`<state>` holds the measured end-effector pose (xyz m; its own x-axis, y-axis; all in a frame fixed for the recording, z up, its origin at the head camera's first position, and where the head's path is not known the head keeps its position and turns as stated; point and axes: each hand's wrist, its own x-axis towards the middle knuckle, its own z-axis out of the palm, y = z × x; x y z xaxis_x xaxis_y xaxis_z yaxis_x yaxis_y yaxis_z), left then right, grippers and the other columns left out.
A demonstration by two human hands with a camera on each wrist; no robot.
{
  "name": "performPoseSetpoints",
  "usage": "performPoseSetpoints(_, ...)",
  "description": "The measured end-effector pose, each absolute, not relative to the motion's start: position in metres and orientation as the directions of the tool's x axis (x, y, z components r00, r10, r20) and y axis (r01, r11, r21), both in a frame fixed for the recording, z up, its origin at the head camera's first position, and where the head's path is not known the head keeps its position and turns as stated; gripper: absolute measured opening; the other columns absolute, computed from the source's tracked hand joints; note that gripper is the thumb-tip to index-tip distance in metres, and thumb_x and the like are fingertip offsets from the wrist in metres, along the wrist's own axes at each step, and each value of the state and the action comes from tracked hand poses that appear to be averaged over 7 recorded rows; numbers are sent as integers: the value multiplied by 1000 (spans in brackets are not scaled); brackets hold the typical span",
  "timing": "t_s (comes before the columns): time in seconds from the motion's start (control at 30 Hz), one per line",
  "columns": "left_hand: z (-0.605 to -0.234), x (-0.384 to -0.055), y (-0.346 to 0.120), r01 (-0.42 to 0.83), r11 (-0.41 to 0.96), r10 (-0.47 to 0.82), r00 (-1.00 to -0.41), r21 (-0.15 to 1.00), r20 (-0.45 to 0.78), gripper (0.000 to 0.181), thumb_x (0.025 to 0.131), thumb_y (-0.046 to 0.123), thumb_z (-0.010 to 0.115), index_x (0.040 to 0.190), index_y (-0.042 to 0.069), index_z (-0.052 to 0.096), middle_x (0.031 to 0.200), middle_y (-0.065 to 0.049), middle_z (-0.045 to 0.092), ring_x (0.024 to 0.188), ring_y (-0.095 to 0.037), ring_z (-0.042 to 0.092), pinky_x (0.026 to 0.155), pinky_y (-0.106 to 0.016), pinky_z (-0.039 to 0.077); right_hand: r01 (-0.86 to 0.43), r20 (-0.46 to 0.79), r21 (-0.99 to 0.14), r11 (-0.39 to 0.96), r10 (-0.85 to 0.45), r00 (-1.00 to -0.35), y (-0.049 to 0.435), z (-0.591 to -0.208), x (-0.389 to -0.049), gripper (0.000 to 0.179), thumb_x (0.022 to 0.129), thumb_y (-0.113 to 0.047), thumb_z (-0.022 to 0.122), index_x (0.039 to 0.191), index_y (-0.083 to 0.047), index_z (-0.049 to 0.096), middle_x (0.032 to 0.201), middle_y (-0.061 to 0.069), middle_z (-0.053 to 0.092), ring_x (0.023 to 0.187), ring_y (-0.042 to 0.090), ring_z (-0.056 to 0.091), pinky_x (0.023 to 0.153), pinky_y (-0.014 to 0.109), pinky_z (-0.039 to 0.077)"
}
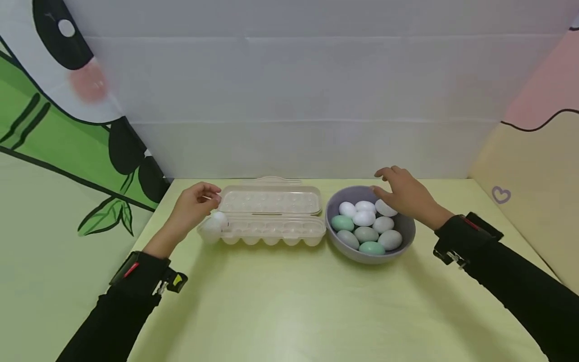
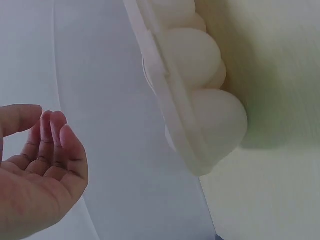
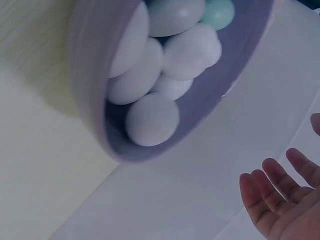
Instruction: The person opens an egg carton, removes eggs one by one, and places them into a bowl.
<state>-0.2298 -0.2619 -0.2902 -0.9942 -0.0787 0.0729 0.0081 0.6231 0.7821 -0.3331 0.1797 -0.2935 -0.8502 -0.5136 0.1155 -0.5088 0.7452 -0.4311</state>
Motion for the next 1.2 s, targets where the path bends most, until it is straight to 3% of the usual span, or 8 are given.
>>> performPoseSetpoints(0.17, -289, -250, -264, -44, 629, -67, -998, 776, -2, 24, 90, 14, 52, 110, 1, 49, 98, -14, 52, 88, -26, 51, 66, -29, 45, -573, 183, -444, 688, -556, -810, 164, -282, -318, 33, 93, -31, 48, 118, -10, 47, 117, 10, 47, 108, 27, 42, 79, 47, 43)
performPoseSetpoints(0.27, -292, -259, -264, -92, 671, -66, -996, 735, -64, 26, 90, 15, 53, 111, 0, 48, 100, -15, 51, 92, -29, 50, 71, -34, 44, -629, 212, -421, 653, -603, -769, 150, -280, -309, 30, 93, -30, 48, 116, -11, 48, 115, 7, 48, 107, 25, 44, 79, 45, 44)
performPoseSetpoints(0.5, -298, -269, -269, -173, 899, -64, -961, 402, -270, 45, 84, 25, 62, 113, -6, 48, 108, -22, 50, 98, -35, 47, 82, -47, 43, -725, 258, -361, 587, -684, -682, 125, -280, -290, 26, 91, -28, 52, 112, -14, 50, 107, 0, 51, 100, 18, 49, 74, 36, 46)
performPoseSetpoints(0.63, -301, -266, -272, -188, 952, -86, -922, 242, -377, 47, 78, 29, 66, 105, -6, 51, 102, -20, 54, 89, -33, 51, 74, -44, 45, -765, 278, -351, 540, -719, -636, 115, -278, -278, 26, 91, -27, 53, 113, -15, 50, 107, -1, 51, 97, 14, 49, 69, 30, 47)
performPoseSetpoints(0.73, -305, -264, -274, -203, 960, -109, -903, 190, -415, 44, 77, 31, 67, 99, -4, 53, 93, -15, 55, 81, -28, 52, 67, -39, 46, -795, 294, -330, 509, -744, -600, 110, -278, -270, 25, 91, -28, 53, 112, -15, 50, 106, 0, 50, 95, 13, 49, 64, 27, 46)
performPoseSetpoints(1.0, -308, -260, -274, -184, 967, -106, -918, 174, -381, 41, 79, 33, 66, 96, -3, 54, 86, -12, 56, 76, -25, 51, 65, -40, 44, -835, 303, -303, 460, -784, -542, 99, -281, -257, 26, 90, -27, 55, 112, -14, 52, 103, 0, 50, 84, 10, 45, 68, 26, 43)
performPoseSetpoints(1.2, -309, -253, -261, -100, 976, -71, -986, 195, -149, 36, 81, 23, 66, 102, -4, 55, 92, -18, 57, 79, -30, 53, 68, -45, 45, -826, 271, -331, 457, -792, -547, 99, -286, -255, 25, 90, -26, 55, 112, -14, 51, 107, 0, 50, 84, 9, 45, 69, 25, 44)
